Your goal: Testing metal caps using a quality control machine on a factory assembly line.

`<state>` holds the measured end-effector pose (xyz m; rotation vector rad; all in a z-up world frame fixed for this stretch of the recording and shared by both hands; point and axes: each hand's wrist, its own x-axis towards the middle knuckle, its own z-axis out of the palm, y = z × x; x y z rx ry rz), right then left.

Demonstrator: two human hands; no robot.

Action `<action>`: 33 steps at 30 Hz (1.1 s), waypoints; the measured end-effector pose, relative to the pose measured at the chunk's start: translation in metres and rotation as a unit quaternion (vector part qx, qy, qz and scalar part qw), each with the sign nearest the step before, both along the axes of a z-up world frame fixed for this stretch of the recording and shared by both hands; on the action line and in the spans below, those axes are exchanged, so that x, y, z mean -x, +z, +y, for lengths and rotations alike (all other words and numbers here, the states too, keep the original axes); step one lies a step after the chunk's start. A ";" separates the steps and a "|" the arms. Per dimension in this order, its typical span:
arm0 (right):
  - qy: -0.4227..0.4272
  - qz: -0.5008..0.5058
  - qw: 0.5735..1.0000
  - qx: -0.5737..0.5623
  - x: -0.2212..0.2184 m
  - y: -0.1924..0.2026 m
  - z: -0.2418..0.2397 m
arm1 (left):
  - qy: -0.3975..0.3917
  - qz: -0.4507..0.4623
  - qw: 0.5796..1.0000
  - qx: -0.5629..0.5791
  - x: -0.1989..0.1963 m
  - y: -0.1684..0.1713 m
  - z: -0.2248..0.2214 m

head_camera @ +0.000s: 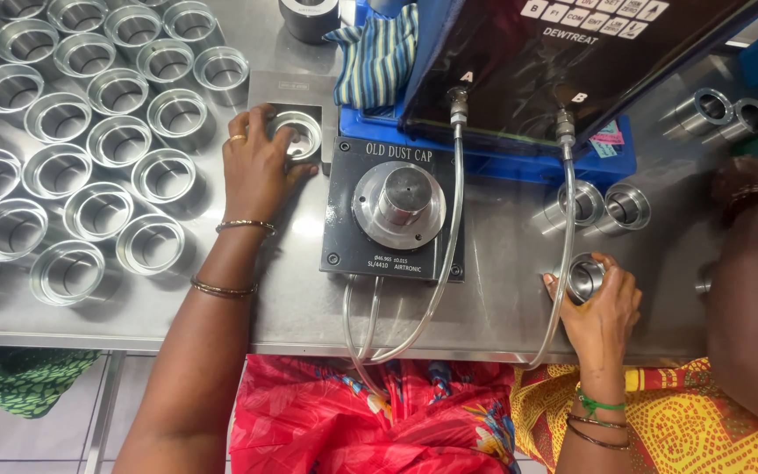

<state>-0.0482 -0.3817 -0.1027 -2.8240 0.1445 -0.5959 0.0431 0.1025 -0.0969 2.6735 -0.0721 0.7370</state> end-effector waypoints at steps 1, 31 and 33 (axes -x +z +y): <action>-0.001 0.001 1.000 0.001 0.001 0.000 0.000 | -0.001 0.001 1.000 0.001 0.000 0.000 -0.001; 0.025 -0.012 1.000 -0.004 0.002 0.000 -0.005 | -0.047 0.075 0.994 -0.058 0.095 0.037 -0.003; 0.035 -0.022 0.999 -0.007 -0.001 -0.001 -0.011 | -0.009 0.074 0.995 -0.068 0.113 0.034 0.004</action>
